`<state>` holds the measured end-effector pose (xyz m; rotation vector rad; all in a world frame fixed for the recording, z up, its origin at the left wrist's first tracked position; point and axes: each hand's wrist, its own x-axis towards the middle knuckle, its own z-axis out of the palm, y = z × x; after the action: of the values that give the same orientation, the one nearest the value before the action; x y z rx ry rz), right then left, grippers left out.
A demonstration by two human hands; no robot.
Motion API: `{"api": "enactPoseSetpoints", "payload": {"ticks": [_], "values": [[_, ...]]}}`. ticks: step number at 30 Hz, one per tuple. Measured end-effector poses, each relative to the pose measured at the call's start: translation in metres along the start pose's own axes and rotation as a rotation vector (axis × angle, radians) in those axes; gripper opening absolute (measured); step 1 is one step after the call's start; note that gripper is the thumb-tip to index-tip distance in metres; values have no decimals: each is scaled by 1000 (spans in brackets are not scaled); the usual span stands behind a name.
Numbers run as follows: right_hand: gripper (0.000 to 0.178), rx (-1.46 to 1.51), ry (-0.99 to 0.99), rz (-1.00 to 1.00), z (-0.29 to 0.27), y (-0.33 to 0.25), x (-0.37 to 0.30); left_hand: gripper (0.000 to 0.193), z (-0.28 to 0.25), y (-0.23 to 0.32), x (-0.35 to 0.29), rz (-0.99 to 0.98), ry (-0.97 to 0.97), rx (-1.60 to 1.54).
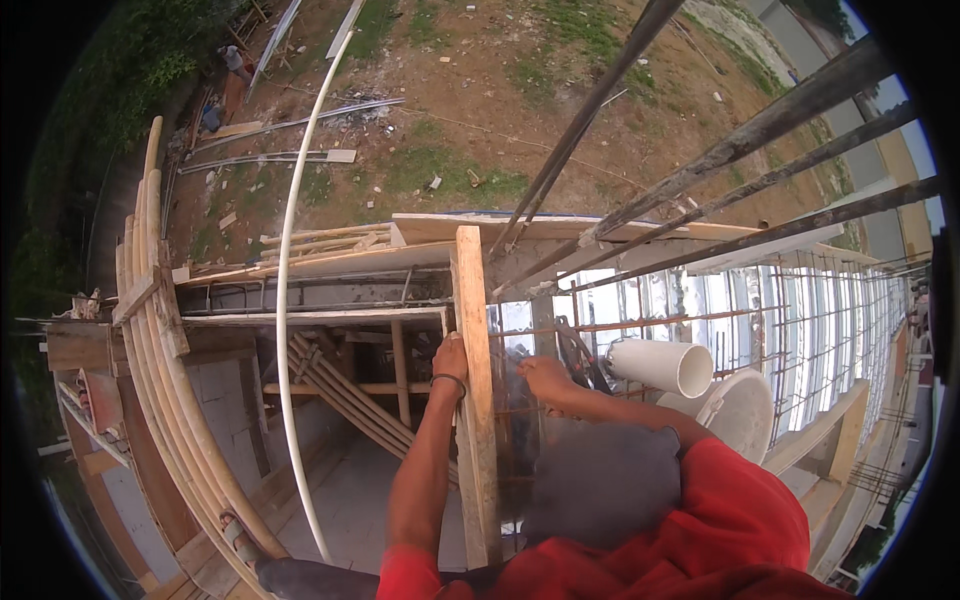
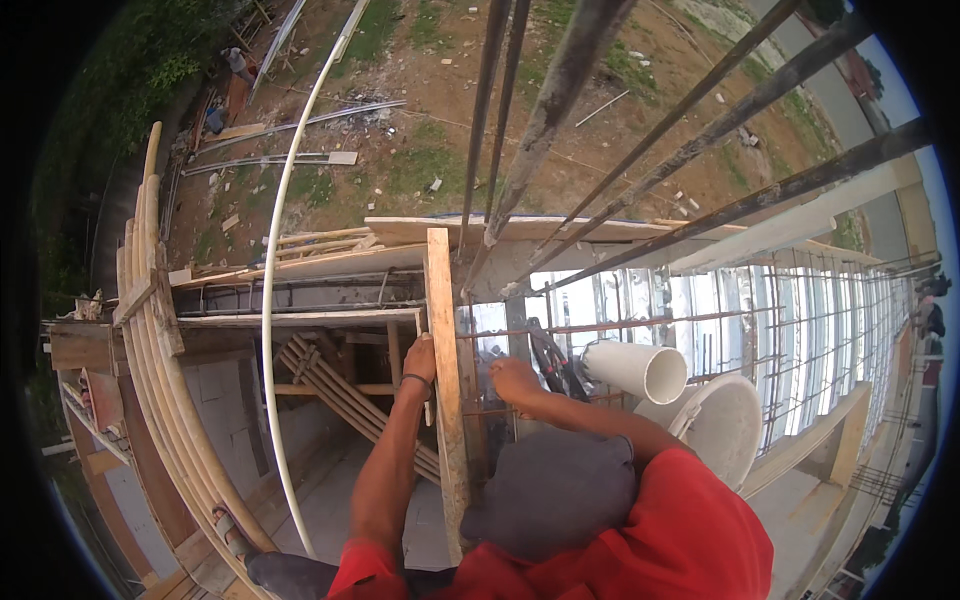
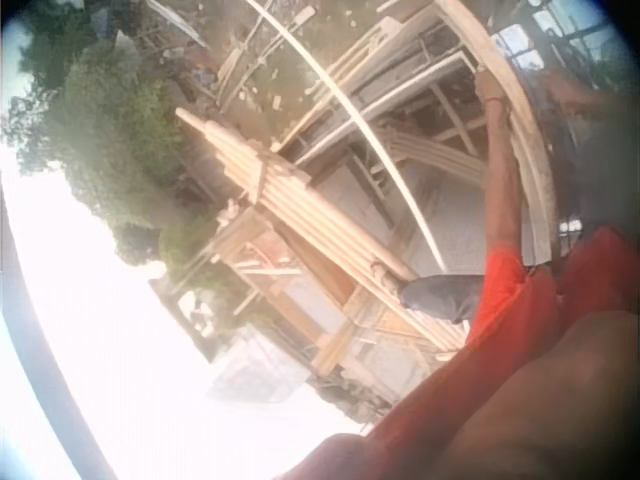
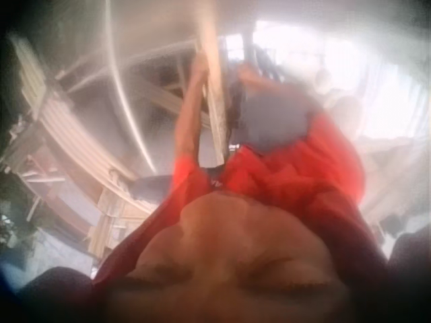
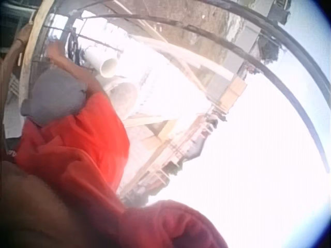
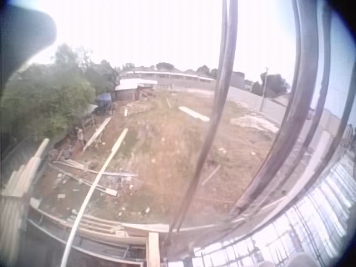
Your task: The person secures wooden planks to a bamboo scaffolding structure using pliers and wire. They position the wood, wrap wire around the joints, and twist the wire to fasten the components together.
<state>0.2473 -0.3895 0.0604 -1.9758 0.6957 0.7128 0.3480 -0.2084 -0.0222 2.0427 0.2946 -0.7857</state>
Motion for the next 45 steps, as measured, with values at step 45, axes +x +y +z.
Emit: {"api": "enactPoseSetpoints", "payload": {"ticks": [45], "values": [[22,-382,-11,-277,3,23,15,62,-21,19,-44,79,-559,-700]]}}
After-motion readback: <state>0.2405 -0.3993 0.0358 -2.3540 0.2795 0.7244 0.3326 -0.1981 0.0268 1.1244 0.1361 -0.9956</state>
